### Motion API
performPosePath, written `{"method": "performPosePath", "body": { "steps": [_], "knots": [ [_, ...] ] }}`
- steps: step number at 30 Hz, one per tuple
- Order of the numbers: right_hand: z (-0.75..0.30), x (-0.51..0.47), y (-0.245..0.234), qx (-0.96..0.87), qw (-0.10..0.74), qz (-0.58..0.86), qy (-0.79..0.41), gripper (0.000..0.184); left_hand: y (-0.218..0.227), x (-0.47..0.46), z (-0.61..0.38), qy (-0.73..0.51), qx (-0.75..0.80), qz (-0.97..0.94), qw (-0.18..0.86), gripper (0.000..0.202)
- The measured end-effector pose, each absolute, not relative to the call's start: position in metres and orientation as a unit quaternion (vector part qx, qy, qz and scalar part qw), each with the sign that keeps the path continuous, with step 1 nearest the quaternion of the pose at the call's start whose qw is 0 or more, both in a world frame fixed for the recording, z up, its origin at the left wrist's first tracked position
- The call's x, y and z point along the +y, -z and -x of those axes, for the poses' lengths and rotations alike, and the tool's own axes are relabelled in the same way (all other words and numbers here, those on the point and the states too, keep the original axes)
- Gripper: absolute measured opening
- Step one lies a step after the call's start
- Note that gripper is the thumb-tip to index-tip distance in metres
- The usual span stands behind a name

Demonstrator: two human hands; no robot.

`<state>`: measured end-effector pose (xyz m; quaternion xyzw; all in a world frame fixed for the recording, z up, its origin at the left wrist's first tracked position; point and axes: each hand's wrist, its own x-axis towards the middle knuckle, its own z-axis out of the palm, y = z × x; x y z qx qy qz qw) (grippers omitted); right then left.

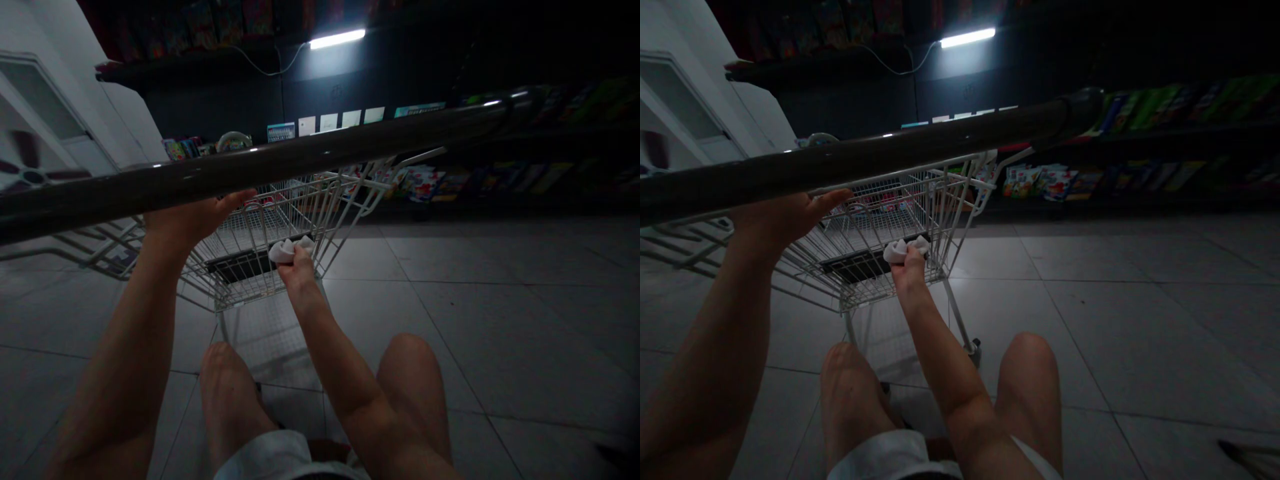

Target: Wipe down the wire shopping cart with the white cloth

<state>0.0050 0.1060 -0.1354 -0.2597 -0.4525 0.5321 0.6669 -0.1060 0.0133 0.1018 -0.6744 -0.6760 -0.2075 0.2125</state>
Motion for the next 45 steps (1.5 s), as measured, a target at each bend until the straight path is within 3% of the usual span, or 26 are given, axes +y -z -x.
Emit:
{"method": "performPosePath", "body": {
  "steps": [3, 6, 9, 12, 15, 19, 23, 27, 29, 31, 34, 36, 39, 45],
  "knots": [
    [-0.021, 0.111, 0.095, -0.362, 0.737, 0.242, -0.516, 0.019, -0.105, 0.011, 0.103, 0.191, -0.676, 0.669, 0.245, 0.067],
    [-0.059, 0.120, 0.055, -0.412, 0.801, 0.302, -0.313, 0.033, -0.107, 0.010, 0.102, 0.181, -0.670, 0.671, 0.261, 0.067],
    [-0.094, 0.140, 0.033, -0.545, 0.739, 0.386, -0.081, 0.044, -0.106, 0.009, 0.104, 0.187, -0.665, 0.673, 0.265, 0.068],
    [-0.098, 0.164, 0.051, -0.602, 0.683, 0.415, 0.008, 0.047, -0.104, 0.009, 0.108, 0.192, -0.663, 0.675, 0.259, 0.066],
    [-0.079, 0.177, 0.109, -0.597, 0.671, 0.438, -0.018, 0.037, -0.102, 0.011, 0.109, 0.199, -0.666, 0.671, 0.257, 0.065],
    [-0.055, 0.171, 0.201, -0.576, 0.621, 0.508, -0.157, 0.028, -0.102, 0.012, 0.106, 0.207, -0.667, 0.666, 0.262, 0.070],
    [-0.055, 0.154, 0.245, -0.574, 0.590, 0.521, -0.226, 0.023, -0.105, 0.011, 0.102, 0.219, -0.672, 0.666, 0.238, 0.071],
    [-0.084, 0.145, 0.209, -0.565, 0.612, 0.508, -0.218, 0.026, -0.108, 0.008, 0.099, 0.223, -0.670, 0.677, 0.207, 0.067],
    [-0.108, 0.144, 0.161, -0.566, 0.644, 0.486, -0.171, 0.036, -0.109, 0.007, 0.099, 0.224, -0.671, 0.678, 0.201, 0.067],
    [-0.133, 0.146, 0.103, -0.576, 0.687, 0.440, -0.040, 0.050, -0.109, 0.006, 0.100, 0.228, -0.670, 0.678, 0.198, 0.067],
    [-0.155, 0.148, 0.030, -0.600, 0.654, 0.456, 0.060, 0.055, -0.109, 0.006, 0.100, 0.228, -0.671, 0.673, 0.215, 0.069],
    [-0.157, 0.147, 0.006, -0.611, 0.624, 0.480, 0.079, 0.050, -0.109, 0.006, 0.100, 0.219, -0.673, 0.666, 0.234, 0.074],
    [-0.149, 0.145, 0.010, -0.612, 0.614, 0.494, 0.068, 0.041, -0.109, 0.006, 0.100, 0.219, -0.672, 0.669, 0.229, 0.076],
    [-0.135, 0.143, 0.093, -0.645, 0.606, 0.463, -0.053, 0.028, -0.109, 0.008, 0.102, 0.243, -0.669, 0.672, 0.206, 0.069]
  ]
}}
